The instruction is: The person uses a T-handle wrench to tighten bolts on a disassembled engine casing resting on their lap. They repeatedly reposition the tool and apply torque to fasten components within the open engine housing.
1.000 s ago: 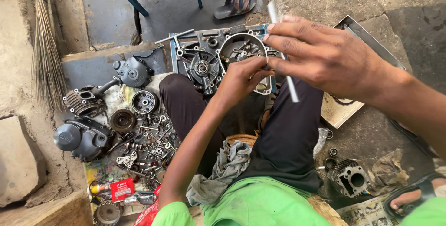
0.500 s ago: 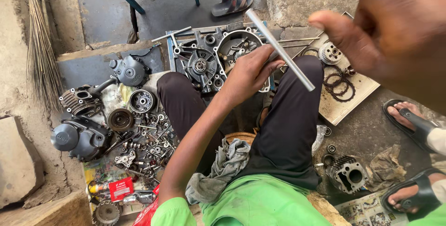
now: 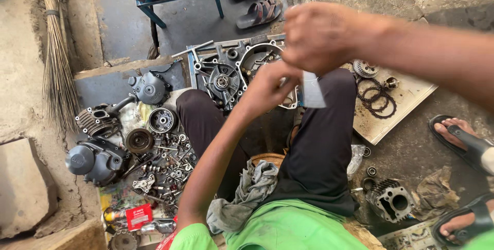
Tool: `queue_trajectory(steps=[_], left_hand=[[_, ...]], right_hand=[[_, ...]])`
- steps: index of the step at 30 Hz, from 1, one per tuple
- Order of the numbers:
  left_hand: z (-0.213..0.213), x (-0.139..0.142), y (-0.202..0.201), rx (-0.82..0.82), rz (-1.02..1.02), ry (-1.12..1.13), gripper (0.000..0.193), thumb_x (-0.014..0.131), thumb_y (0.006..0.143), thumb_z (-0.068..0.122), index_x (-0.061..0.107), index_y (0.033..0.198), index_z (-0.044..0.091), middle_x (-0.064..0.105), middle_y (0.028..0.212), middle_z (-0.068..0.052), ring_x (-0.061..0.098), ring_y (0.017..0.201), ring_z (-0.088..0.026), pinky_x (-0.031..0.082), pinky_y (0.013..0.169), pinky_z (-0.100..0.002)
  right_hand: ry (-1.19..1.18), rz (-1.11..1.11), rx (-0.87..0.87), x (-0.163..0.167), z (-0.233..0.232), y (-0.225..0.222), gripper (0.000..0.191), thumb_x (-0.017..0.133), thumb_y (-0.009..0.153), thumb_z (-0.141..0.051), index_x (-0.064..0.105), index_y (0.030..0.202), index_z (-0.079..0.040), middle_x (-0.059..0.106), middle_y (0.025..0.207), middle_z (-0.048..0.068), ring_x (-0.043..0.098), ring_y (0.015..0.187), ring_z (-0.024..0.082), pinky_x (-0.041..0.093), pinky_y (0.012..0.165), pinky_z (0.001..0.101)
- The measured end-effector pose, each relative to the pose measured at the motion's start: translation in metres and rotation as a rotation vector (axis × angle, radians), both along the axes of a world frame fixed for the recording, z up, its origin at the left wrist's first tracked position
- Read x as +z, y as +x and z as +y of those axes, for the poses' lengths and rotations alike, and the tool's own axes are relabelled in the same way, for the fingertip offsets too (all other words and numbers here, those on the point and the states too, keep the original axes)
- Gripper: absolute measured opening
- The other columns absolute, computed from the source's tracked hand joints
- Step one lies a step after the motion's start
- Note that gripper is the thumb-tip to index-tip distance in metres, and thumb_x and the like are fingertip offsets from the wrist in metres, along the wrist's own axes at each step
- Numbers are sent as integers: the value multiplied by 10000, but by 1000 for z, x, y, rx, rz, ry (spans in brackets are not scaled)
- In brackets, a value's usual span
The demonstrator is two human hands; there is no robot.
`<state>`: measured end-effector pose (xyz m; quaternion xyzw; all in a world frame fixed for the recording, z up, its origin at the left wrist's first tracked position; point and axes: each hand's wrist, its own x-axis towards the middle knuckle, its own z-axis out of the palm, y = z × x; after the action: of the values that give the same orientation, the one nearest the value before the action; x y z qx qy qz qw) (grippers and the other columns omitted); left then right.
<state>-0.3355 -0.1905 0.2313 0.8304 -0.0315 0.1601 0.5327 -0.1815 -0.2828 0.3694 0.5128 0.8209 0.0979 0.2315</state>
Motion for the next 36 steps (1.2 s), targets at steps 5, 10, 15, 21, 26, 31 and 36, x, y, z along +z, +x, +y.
queue_trajectory(steps=[5, 10, 15, 21, 26, 31, 36], left_hand=[[10, -5, -2, -88, -67, -1, 133, 690, 883, 85, 657, 986, 8, 707, 931, -154, 722, 881, -329, 560, 812, -400], [6, 12, -8, -119, 26, -116, 287, 682, 997, 211, 630, 1223, 41, 739, 1098, -118, 755, 1040, -279, 585, 932, -366], [-22, 53, -2, 108, -480, -287, 644, 697, 926, 576, 520, 1238, 41, 517, 1320, -221, 527, 1306, -392, 464, 1147, -474], [-27, 65, 24, 32, -516, -408, 671, 399, 1098, 586, 762, 1042, 24, 692, 1241, -174, 620, 1292, -348, 472, 1145, -440], [-7, 66, 24, -336, -339, -698, 626, 397, 1128, 454, 752, 962, -34, 748, 1047, -203, 721, 1079, -333, 514, 1092, -410], [3, 69, 34, -563, -274, -869, 599, 435, 1109, 420, 737, 959, -75, 733, 998, -246, 723, 991, -335, 541, 1081, -405], [5, 62, 33, -624, -196, -912, 607, 434, 1107, 419, 735, 961, -87, 736, 980, -273, 721, 973, -347, 540, 1055, -389]], right_hand=[[564, 262, -488, -1, -20, -52, 587, 588, 1093, -431, 582, 555, -195, 414, 431, -33, 467, 405, 164, 432, 608, 360], [520, 563, -26, 21, -35, -19, 572, 532, 846, -635, 701, 816, -89, 616, 707, 13, 630, 750, 194, 460, 776, 357], [358, 466, 53, -20, -39, 6, 554, 500, 891, -651, 663, 764, -137, 592, 687, 14, 562, 646, 212, 455, 742, 404], [767, 534, -142, -33, -42, -19, 292, 671, 926, -338, 686, 808, -71, 657, 797, 57, 613, 759, 222, 493, 730, 386], [847, 443, -591, -18, -57, -73, 147, 692, 916, -198, 745, 941, -63, 672, 861, 106, 634, 778, 282, 502, 692, 404], [863, 419, -843, -28, -58, -102, 297, 706, 1053, -319, 759, 995, -32, 666, 817, 102, 613, 699, 298, 482, 668, 424], [882, 387, -915, -31, -57, -114, 365, 689, 1102, -380, 775, 1078, -26, 677, 838, 92, 635, 691, 280, 499, 674, 405]])
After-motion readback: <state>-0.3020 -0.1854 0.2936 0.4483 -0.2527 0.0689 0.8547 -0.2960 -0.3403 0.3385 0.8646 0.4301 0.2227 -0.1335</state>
